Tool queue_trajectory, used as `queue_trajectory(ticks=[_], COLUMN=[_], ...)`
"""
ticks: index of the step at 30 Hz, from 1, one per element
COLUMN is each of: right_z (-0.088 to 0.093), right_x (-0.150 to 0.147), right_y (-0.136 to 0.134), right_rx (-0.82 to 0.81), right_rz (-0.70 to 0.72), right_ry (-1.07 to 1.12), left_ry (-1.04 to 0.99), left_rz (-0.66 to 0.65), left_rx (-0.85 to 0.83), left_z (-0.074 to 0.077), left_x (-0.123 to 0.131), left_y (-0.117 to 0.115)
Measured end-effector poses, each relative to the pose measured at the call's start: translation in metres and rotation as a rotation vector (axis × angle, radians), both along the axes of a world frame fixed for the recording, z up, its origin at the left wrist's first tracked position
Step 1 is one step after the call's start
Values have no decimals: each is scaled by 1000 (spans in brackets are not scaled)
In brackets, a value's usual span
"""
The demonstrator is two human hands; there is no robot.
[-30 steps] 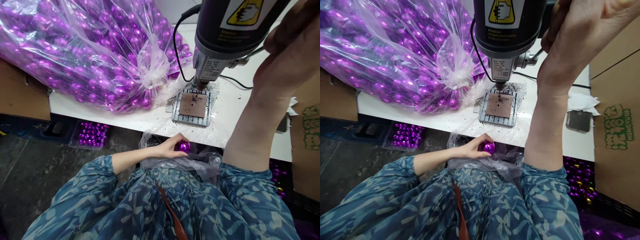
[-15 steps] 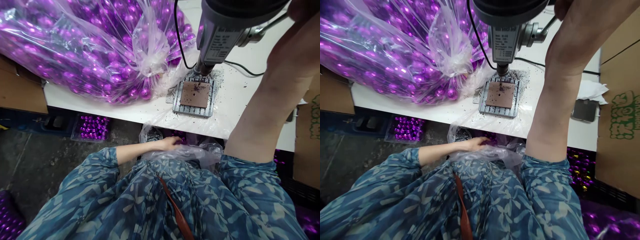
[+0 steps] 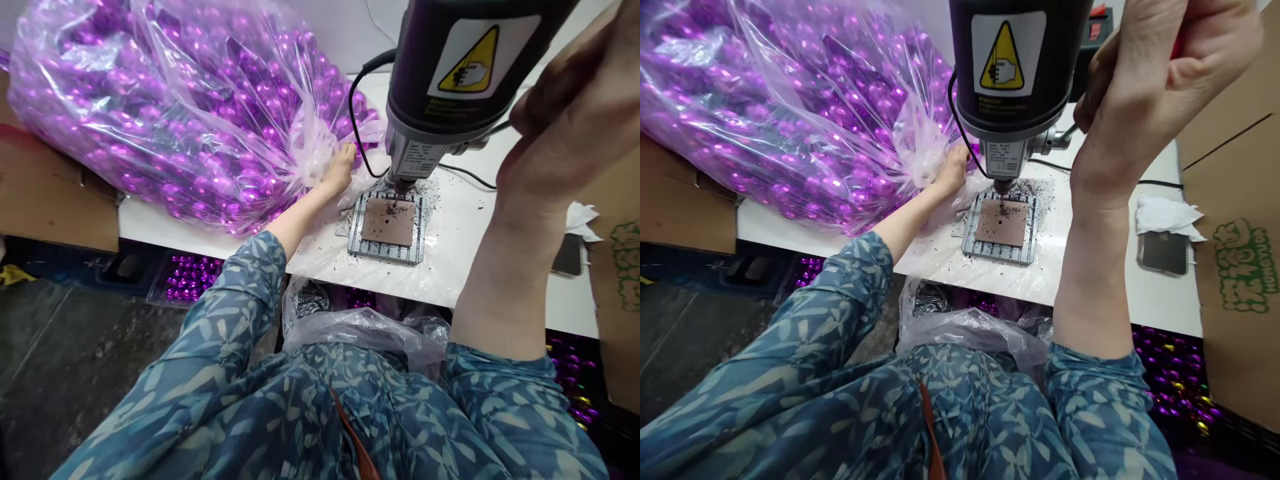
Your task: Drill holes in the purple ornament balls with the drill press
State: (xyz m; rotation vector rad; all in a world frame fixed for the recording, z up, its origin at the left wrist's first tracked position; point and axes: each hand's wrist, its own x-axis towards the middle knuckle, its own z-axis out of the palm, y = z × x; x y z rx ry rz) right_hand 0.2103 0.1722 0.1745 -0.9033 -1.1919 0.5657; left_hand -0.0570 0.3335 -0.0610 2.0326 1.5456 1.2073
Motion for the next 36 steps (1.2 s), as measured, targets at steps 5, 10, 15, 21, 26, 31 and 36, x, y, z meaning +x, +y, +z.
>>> queue_trajectory(ticks=[5,10,15,21,26,31,36], right_z=[8,9,8,7,2,7,14], right_x=[-8,-7,-7,-8,-6,-8,-11], right_y=[-11,-11,-11,-12,-7,-10,-17], right_rx=[23,43,38,26,28,-11,-68], right_rz=[13,34,32,24,16,12,-6], right_ry=[-42,-35,-37,-30,-29,-31,-61], left_ry=[-22,-130,-439,-848,-1265,-1327,-1106], left_rz=[-78,-86,-56,-10,-50,-8,-42], left_rx=[9,19,35,-115,-563,-756,-590], left_z=[-11,0,35,70,83,73,48], left_x=[6,9,10,15,38,72,83], left_y=[34,14,-59,-146,-198,-221,-209])
